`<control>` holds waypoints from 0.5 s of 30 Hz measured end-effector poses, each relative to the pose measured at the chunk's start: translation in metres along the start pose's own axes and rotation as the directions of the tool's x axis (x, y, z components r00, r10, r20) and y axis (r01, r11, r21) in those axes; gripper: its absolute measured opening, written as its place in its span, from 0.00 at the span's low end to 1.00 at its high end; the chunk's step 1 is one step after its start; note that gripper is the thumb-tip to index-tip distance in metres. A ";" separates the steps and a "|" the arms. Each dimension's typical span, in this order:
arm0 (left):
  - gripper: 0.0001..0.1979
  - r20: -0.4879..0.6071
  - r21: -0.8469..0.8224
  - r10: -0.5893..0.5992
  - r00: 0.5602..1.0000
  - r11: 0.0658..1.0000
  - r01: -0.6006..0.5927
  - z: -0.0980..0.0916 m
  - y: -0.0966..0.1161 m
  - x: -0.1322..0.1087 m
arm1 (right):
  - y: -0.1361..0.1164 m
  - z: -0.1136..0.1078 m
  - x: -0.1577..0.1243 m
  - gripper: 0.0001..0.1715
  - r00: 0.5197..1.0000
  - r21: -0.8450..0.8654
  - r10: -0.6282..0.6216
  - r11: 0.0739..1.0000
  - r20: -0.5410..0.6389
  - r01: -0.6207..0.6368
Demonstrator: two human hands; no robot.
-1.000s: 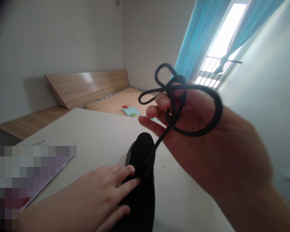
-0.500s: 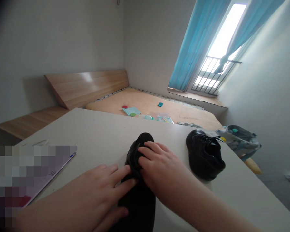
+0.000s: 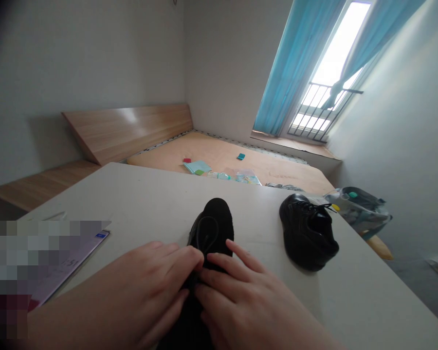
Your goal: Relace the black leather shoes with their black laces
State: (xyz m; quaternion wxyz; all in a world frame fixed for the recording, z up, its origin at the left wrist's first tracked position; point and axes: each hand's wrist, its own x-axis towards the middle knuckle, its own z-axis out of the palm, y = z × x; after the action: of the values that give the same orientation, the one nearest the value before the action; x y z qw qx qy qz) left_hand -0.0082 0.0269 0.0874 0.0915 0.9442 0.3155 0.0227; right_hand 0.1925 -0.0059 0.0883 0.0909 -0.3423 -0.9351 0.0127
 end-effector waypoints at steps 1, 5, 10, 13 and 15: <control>0.12 -0.003 0.006 0.004 1.000 1.000 -0.004 0.000 0.000 0.000 | 0.003 -0.004 -0.005 0.19 0.999 0.000 0.009 1.000 -0.041 -0.009; 0.10 -0.073 0.036 0.025 0.997 0.999 -0.022 0.008 -0.001 0.003 | 0.027 -0.019 -0.042 0.19 0.926 0.045 0.274 0.961 -0.261 -0.271; 0.12 -0.134 0.040 0.024 0.991 0.999 -0.019 0.020 -0.004 0.006 | 0.044 0.001 -0.089 0.12 0.782 0.226 0.578 0.815 -0.233 -0.534; 0.11 -0.129 0.000 0.021 0.991 1.000 -0.021 0.020 -0.004 0.009 | 0.024 0.049 -0.092 0.19 0.798 0.426 0.576 0.776 -0.178 -0.465; 0.11 -0.107 -0.013 0.020 0.994 1.000 -0.022 0.019 -0.002 0.011 | 0.005 0.088 -0.085 0.35 0.811 0.428 0.542 0.801 -0.219 -0.419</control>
State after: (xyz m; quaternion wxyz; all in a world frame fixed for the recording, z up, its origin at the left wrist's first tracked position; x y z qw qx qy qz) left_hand 0.0011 0.0324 0.0685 0.0808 0.9442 0.3100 0.0763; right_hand 0.2434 -0.0537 -0.0119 0.3010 -0.5459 -0.7677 0.1486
